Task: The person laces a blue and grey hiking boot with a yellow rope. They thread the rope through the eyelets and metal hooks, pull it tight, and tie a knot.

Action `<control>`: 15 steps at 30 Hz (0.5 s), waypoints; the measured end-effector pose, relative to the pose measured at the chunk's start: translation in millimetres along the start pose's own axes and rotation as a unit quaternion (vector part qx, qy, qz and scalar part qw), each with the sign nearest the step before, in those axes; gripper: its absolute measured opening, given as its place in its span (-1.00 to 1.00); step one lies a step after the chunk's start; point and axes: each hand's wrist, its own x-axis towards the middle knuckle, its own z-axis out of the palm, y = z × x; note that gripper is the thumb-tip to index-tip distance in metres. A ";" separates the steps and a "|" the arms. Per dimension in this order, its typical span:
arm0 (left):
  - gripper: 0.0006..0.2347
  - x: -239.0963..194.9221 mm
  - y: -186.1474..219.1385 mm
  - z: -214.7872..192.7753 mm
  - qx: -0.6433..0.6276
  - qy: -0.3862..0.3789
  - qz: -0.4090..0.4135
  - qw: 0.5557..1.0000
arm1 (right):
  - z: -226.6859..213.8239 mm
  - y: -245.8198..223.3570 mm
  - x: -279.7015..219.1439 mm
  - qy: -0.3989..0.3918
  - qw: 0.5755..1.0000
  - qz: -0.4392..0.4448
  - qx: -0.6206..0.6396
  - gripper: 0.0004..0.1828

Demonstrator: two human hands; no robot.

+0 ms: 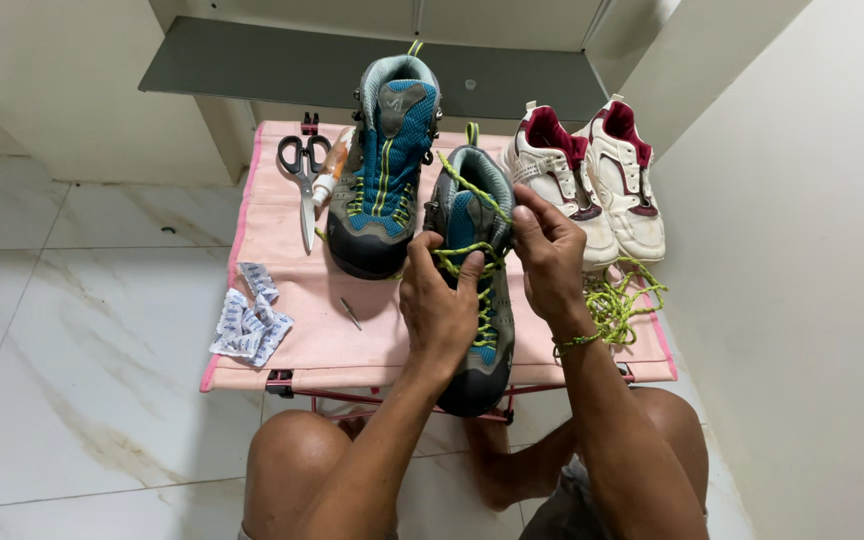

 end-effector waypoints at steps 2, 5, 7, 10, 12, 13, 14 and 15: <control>-0.60 4.7 0.6 -9.3 0.005 -0.032 -0.015 0.999 | -5.7 -19.7 -11.1 -0.033 0.998 0.043 0.031 -0.55; -0.60 13.9 -1.7 -32.2 0.008 -0.091 -0.079 0.993 | -17.5 -40.5 -23.6 -0.032 0.990 0.112 0.073 -0.50; -0.57 19.1 -8.5 -39.2 0.005 -0.121 -0.128 0.984 | -31.5 -39.7 -24.3 0.006 0.987 0.137 0.084 -0.53; -0.78 28.2 -24.8 -33.2 -0.268 -0.098 -0.192 0.939 | -50.7 -24.0 -15.8 -0.008 0.967 0.202 0.156 -0.63; -0.76 32.6 -40.1 -32.8 -0.314 -0.103 -0.207 0.921 | -51.5 -12.9 -15.5 0.015 0.981 0.191 0.043 -0.57; -0.76 35.4 -52.2 -29.3 -0.313 -0.103 -0.207 0.921 | -49.1 -13.5 -17.8 0.015 0.981 0.191 0.044 -0.57; -0.75 38.3 -64.5 -25.6 -0.188 -0.120 -0.193 0.956 | -46.9 -13.8 -19.9 -0.013 0.978 0.196 -0.062 -0.45; -0.71 40.9 -76.8 -21.3 -0.059 -0.135 -0.177 0.973 | -45.3 -14.4 -22.2 -0.041 0.964 0.200 -0.169 -0.33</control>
